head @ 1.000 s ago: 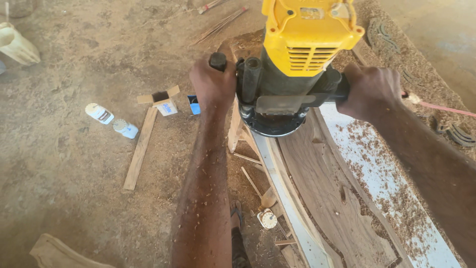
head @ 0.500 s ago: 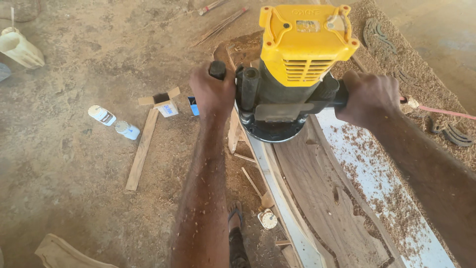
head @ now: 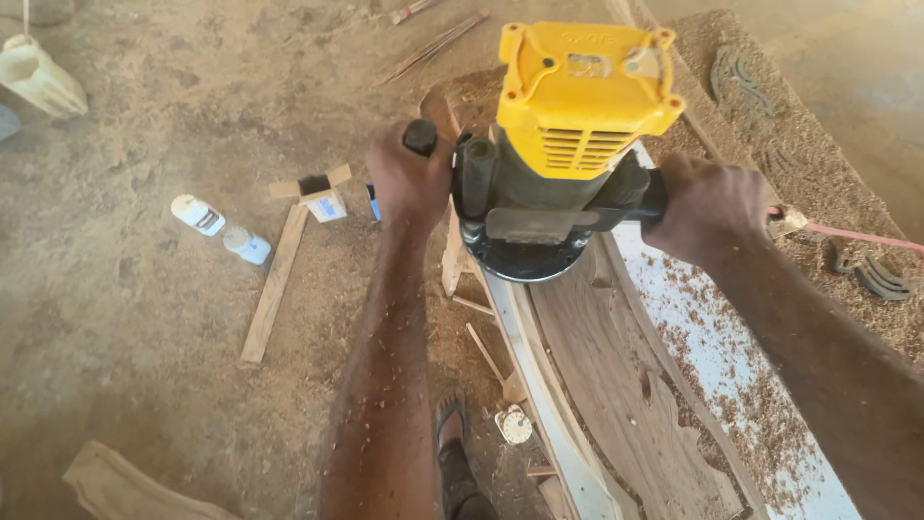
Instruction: The person uses a yellow electric wood router to carve a decorative pattern into a flat wooden board. The router is guided along the surface to remove material and form a recessed design.
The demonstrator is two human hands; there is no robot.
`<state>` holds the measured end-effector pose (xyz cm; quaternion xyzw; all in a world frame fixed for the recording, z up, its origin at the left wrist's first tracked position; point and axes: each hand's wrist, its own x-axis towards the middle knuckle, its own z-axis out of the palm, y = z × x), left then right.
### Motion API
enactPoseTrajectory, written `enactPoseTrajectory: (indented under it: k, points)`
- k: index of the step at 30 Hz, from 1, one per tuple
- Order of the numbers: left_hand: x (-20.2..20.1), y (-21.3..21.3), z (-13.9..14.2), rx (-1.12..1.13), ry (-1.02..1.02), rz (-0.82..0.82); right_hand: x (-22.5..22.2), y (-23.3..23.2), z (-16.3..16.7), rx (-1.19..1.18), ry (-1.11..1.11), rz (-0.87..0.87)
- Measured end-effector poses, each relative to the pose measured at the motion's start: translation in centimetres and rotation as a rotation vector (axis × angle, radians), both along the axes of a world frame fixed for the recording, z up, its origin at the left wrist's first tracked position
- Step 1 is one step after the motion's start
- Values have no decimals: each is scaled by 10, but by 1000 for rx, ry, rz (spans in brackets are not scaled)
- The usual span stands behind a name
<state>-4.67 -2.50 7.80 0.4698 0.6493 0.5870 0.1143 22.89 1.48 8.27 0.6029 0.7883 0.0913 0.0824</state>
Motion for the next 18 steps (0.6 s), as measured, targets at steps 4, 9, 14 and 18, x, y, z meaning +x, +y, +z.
enactPoseTrajectory:
  k: [4,9,14,18]
  points:
    - [-4,5,5,131,40,16,-7,3,4,14,-6,10]
    - [-3,0,0,-132,-16,-20,1,-4,0,48,25,54]
    - [-3,-8,-5,35,49,17,5,-8,-8,31,-7,27]
    - [-7,0,-4,68,60,2,5,-4,-10,31,-21,15]
